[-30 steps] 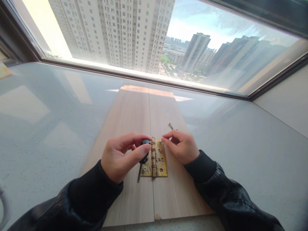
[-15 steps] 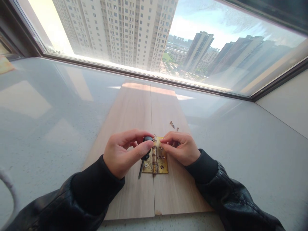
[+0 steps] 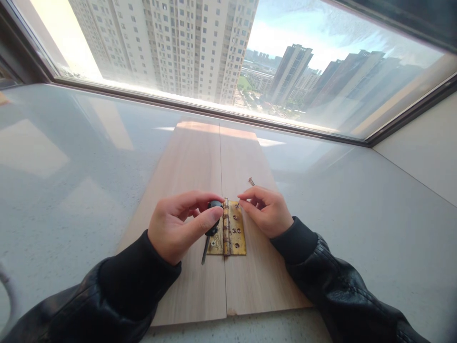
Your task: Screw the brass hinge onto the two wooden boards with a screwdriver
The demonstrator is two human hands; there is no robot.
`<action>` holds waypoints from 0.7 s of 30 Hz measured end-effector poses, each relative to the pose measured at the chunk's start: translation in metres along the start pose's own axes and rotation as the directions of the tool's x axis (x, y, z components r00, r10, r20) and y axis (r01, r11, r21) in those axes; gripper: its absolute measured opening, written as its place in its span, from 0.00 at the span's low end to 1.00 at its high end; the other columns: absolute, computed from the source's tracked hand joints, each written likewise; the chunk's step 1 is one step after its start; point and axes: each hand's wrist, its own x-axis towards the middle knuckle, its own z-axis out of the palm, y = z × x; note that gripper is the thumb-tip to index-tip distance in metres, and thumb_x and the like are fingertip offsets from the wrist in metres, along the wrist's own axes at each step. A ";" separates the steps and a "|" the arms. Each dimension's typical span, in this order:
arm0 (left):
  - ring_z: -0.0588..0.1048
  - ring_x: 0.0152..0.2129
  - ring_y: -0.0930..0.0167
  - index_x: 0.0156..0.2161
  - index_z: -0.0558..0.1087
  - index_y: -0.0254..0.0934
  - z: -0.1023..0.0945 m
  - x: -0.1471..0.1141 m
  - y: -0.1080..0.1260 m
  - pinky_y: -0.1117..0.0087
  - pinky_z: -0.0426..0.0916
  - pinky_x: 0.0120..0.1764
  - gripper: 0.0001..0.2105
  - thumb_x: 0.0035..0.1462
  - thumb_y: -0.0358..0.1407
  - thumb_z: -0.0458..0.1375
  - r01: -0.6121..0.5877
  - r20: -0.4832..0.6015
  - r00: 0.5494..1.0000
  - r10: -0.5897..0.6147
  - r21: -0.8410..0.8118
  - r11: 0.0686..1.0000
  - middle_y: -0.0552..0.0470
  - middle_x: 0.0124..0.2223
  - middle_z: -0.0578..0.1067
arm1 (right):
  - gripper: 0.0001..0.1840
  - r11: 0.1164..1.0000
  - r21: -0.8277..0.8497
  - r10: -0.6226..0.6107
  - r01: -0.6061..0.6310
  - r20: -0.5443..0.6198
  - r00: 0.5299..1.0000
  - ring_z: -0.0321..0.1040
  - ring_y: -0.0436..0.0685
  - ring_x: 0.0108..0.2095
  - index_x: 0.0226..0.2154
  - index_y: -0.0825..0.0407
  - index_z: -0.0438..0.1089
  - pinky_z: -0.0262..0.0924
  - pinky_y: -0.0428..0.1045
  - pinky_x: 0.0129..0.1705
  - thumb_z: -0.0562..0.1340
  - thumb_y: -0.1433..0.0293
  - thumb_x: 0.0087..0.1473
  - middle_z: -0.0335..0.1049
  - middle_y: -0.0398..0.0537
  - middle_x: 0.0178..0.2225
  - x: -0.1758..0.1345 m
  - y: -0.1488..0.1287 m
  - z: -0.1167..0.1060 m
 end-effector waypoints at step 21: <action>0.68 0.20 0.75 0.33 0.77 0.33 0.000 0.000 0.000 0.75 0.64 0.22 0.09 0.48 0.37 0.62 -0.006 0.013 1.000 0.006 -0.002 1.000 0.51 0.25 0.74 | 0.04 0.987 0.150 -0.060 0.049 0.066 0.996 0.61 0.47 0.21 0.23 0.53 0.72 0.53 0.45 0.19 0.64 0.70 0.46 0.73 0.47 0.26 -0.002 -0.007 -0.002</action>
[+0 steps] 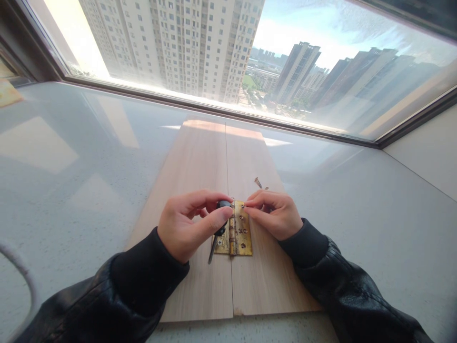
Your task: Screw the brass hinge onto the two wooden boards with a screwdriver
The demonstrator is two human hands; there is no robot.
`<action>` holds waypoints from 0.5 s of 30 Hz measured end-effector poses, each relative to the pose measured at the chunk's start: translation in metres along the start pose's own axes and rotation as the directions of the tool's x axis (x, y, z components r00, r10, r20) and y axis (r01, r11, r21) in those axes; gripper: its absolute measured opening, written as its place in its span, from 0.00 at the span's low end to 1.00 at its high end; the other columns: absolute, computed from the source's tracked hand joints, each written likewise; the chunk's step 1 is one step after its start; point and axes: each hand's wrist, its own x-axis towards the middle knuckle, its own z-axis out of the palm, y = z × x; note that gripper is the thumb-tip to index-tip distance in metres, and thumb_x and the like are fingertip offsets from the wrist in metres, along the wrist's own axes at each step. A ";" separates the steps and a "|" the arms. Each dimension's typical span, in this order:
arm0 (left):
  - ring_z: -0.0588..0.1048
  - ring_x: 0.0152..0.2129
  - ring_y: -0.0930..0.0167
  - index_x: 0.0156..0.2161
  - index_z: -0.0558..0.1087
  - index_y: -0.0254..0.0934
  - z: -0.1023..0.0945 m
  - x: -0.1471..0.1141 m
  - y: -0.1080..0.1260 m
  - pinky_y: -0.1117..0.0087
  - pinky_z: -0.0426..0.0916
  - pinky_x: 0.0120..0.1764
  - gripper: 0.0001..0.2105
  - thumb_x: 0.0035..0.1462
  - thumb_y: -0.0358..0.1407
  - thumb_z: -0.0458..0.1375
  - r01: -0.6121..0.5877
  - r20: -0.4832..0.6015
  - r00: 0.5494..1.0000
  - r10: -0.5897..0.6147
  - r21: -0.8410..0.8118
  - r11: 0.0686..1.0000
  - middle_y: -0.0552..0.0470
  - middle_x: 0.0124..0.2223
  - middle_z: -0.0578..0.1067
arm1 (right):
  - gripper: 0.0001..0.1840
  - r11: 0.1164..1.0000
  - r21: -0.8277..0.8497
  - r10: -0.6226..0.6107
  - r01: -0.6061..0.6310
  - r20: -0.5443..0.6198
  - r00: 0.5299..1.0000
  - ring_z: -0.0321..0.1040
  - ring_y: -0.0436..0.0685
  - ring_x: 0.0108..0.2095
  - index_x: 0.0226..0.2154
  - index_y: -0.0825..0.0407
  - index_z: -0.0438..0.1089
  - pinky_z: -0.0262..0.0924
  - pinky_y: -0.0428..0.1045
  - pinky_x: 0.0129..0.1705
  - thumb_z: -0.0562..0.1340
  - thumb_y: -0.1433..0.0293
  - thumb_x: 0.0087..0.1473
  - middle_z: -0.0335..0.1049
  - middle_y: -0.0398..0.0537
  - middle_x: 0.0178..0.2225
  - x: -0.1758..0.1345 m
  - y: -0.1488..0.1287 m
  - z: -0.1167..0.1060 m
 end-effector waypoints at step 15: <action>0.69 0.20 0.75 0.33 0.77 0.33 0.000 0.000 -0.001 0.75 0.65 0.22 0.08 0.48 0.36 0.62 -0.015 -0.001 1.000 0.015 -0.005 1.000 0.51 0.25 0.74 | 0.06 0.999 -0.021 0.039 -0.040 -0.072 0.997 0.64 0.49 0.24 0.27 0.53 0.75 0.58 0.47 0.24 0.64 0.68 0.47 0.74 0.48 0.29 0.002 0.005 -0.002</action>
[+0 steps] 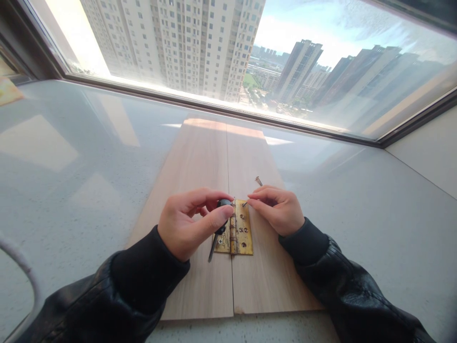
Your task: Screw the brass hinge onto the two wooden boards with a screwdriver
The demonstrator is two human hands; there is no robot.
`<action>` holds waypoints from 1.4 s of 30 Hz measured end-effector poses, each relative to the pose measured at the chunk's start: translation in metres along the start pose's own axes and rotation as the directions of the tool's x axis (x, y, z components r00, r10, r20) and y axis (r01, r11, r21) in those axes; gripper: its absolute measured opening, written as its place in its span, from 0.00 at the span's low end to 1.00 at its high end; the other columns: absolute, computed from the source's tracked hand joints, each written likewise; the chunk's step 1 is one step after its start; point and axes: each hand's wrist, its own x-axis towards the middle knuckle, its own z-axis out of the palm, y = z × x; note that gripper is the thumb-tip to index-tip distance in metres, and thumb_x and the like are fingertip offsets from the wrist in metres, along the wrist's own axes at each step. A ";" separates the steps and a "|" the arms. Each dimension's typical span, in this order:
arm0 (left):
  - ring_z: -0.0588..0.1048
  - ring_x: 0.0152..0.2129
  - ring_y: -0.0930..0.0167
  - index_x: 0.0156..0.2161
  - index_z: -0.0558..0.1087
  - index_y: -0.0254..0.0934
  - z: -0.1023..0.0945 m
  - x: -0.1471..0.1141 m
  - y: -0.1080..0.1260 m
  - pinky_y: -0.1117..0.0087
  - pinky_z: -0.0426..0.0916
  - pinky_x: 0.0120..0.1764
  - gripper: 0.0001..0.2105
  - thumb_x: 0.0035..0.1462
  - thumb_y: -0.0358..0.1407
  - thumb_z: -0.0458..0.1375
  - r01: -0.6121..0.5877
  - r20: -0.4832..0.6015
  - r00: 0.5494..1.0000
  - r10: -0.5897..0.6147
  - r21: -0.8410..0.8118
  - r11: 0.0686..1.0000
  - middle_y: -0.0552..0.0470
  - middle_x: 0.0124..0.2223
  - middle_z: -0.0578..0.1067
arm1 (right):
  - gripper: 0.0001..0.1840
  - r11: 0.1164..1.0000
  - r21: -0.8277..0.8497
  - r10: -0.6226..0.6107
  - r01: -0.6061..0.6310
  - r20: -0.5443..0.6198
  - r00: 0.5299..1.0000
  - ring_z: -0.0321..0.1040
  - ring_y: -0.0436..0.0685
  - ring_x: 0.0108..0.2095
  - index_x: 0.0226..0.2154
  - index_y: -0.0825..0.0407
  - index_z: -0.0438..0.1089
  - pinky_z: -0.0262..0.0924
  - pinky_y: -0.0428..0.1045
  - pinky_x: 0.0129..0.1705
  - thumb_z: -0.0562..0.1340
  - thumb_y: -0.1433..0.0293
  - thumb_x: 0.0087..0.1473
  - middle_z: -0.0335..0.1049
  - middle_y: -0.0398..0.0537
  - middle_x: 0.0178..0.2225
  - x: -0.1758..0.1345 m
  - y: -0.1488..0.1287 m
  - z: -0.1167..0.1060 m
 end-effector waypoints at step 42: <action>0.71 0.24 0.72 0.33 0.77 0.33 0.000 0.001 -0.002 0.71 0.66 0.26 0.09 0.49 0.36 0.61 -0.016 0.039 0.999 0.015 0.030 0.999 0.49 0.27 0.76 | 0.10 0.996 -0.048 0.076 -0.072 0.102 0.992 0.65 0.50 0.24 0.32 0.55 0.73 0.60 0.48 0.27 0.60 0.65 0.52 0.74 0.48 0.27 -0.001 -0.003 0.000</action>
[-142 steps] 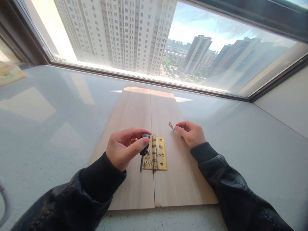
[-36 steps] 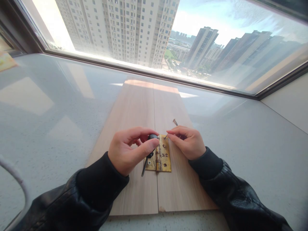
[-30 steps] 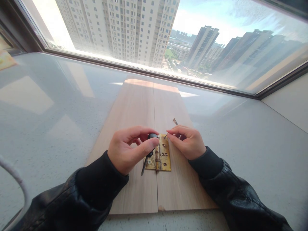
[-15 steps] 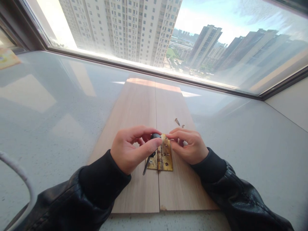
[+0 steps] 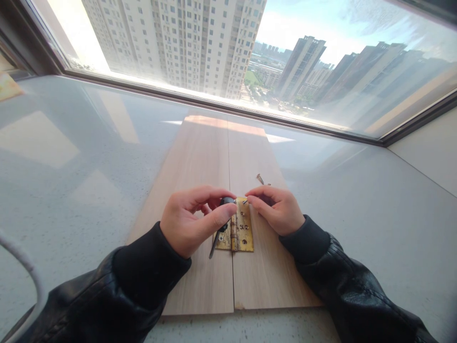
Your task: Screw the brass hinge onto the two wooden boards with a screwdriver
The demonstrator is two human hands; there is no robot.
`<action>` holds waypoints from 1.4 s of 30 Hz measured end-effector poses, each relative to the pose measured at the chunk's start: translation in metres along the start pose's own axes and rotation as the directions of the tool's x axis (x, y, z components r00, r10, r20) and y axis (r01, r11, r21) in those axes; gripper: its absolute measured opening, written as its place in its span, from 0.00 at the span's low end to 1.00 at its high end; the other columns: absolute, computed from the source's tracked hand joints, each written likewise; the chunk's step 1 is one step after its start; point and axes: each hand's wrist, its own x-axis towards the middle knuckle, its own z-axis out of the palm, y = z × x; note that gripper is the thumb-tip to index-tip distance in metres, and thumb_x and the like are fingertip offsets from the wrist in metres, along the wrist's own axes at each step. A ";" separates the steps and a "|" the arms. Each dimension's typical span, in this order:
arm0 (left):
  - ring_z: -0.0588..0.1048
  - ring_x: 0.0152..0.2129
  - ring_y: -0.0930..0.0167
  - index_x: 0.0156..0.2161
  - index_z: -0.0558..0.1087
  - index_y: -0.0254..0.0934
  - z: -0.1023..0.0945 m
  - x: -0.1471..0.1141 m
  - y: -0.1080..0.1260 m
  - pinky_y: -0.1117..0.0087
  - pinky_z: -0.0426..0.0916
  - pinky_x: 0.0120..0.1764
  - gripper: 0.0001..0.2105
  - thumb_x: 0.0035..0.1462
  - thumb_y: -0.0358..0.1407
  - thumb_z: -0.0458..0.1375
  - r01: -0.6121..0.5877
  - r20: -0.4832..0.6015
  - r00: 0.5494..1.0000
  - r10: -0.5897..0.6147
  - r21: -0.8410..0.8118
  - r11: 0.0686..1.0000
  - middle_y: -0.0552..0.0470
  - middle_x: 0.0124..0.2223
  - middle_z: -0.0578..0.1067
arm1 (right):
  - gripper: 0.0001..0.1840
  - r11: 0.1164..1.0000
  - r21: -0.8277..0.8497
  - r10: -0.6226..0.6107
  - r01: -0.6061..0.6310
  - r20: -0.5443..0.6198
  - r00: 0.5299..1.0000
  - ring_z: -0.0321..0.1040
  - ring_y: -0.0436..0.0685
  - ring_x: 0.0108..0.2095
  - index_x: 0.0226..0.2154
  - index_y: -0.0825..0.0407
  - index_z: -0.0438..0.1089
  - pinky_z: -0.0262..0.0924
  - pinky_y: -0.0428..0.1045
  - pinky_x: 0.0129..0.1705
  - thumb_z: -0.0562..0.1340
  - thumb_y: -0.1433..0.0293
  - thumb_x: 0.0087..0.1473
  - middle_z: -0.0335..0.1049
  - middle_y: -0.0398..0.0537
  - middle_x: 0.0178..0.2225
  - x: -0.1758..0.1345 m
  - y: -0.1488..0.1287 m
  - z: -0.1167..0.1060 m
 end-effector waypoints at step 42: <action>0.70 0.22 0.74 0.33 0.77 0.33 0.001 0.000 0.002 0.74 0.66 0.25 0.09 0.48 0.37 0.61 0.018 -0.034 0.999 -0.017 0.050 0.999 0.50 0.26 0.76 | 0.09 0.965 -0.160 -0.212 0.209 -0.001 0.977 0.65 0.50 0.27 0.32 0.53 0.73 0.59 0.48 0.30 0.57 0.69 0.55 0.73 0.46 0.27 -0.002 -0.001 -0.001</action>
